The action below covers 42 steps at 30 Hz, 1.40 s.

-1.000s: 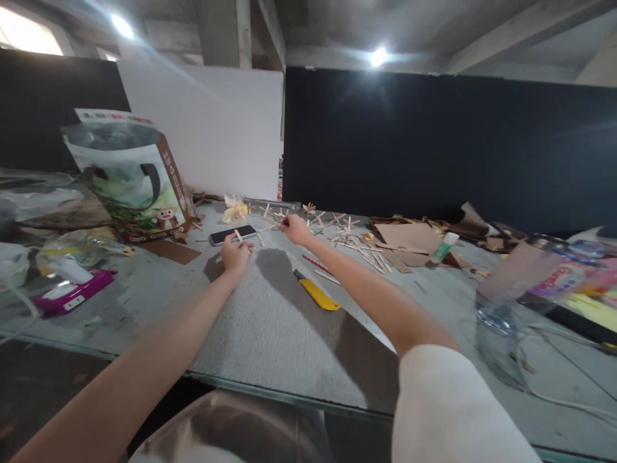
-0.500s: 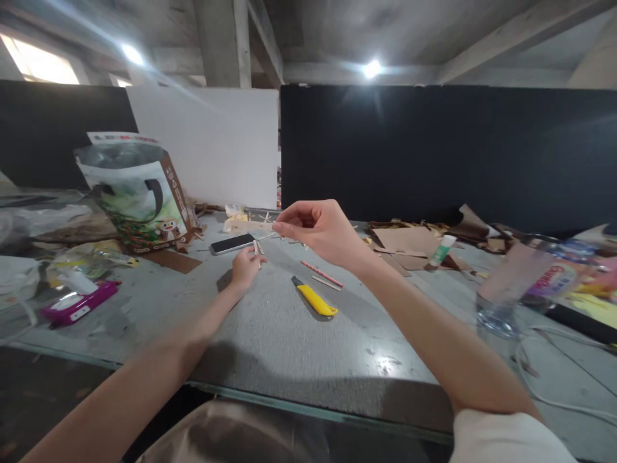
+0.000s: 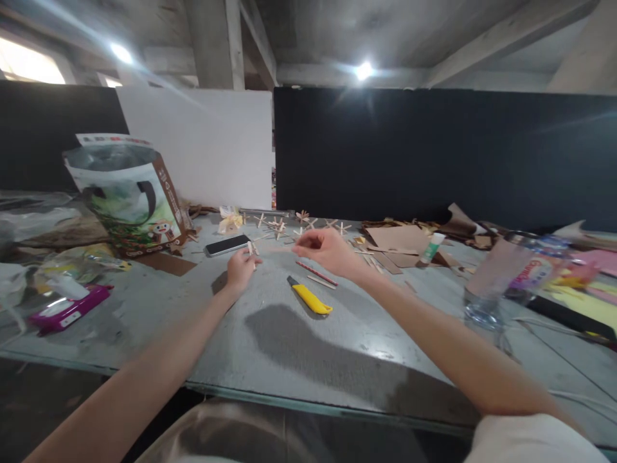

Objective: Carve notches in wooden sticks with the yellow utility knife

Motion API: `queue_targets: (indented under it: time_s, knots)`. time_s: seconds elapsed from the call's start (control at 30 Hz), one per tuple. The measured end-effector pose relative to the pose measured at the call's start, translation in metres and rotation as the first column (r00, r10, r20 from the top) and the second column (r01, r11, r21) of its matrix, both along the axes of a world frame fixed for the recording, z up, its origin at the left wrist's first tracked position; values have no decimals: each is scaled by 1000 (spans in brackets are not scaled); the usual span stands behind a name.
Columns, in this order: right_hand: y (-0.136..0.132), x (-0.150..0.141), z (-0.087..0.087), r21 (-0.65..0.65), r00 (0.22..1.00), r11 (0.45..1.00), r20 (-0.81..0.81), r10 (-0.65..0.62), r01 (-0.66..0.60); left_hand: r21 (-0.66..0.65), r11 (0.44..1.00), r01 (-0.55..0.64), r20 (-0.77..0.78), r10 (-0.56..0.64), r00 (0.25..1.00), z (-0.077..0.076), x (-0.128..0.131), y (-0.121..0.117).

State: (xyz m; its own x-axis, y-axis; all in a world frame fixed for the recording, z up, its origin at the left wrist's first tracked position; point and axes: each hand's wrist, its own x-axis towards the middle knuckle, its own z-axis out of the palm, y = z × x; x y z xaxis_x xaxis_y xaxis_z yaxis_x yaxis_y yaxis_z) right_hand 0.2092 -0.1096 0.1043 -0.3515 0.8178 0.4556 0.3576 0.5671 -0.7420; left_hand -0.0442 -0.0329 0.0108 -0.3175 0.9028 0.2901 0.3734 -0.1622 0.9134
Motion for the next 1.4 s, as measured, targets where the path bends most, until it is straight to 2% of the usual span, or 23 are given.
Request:
queue_targets:
  time_s: [0.07,0.13,0.2,0.27,0.37,0.43,0.6,0.8,0.97,1.1,1.17,1.3,1.4]
  knots:
    - [14,23,-37,-54,984,991,137,-113,121,16,1000,3,32,-4,999,0,1,2]
    - [24,44,-70,-41,947,973,242,-213,229,30,1000,0,62,-2,998,1,2,5]
    - [31,57,-90,29,905,951,302,-301,307,39,999,23,76,-26,997,2,3,6]
    - [35,62,-98,104,885,931,292,-364,349,48,997,58,76,-62,995,3,5,6]
    - [37,57,-98,233,870,898,248,-425,372,87,988,128,80,-135,988,5,8,3]
    - [34,52,-97,288,877,896,250,-411,337,117,978,174,59,-182,982,6,12,0]
    - [21,43,-103,349,874,901,315,-370,256,106,969,221,-64,-215,974,7,18,-5]
    - [14,32,-105,371,863,889,317,-393,268,105,932,347,-53,-344,938,9,23,-14]
    - [5,26,-104,351,869,884,274,-411,308,104,864,492,19,-496,868,12,32,-25]
    - [-4,21,-99,339,883,875,197,-425,346,-17,770,638,39,-637,770,16,40,-37]
    - [-7,16,-97,319,911,889,139,-388,329,-71,720,691,34,-690,723,17,44,-44]
    - [-6,5,-99,153,966,959,56,-251,240,-160,632,759,12,-767,641,18,51,-55]
    - [-2,2,-103,86,963,962,53,-264,259,-154,596,788,22,-795,606,16,55,-58]
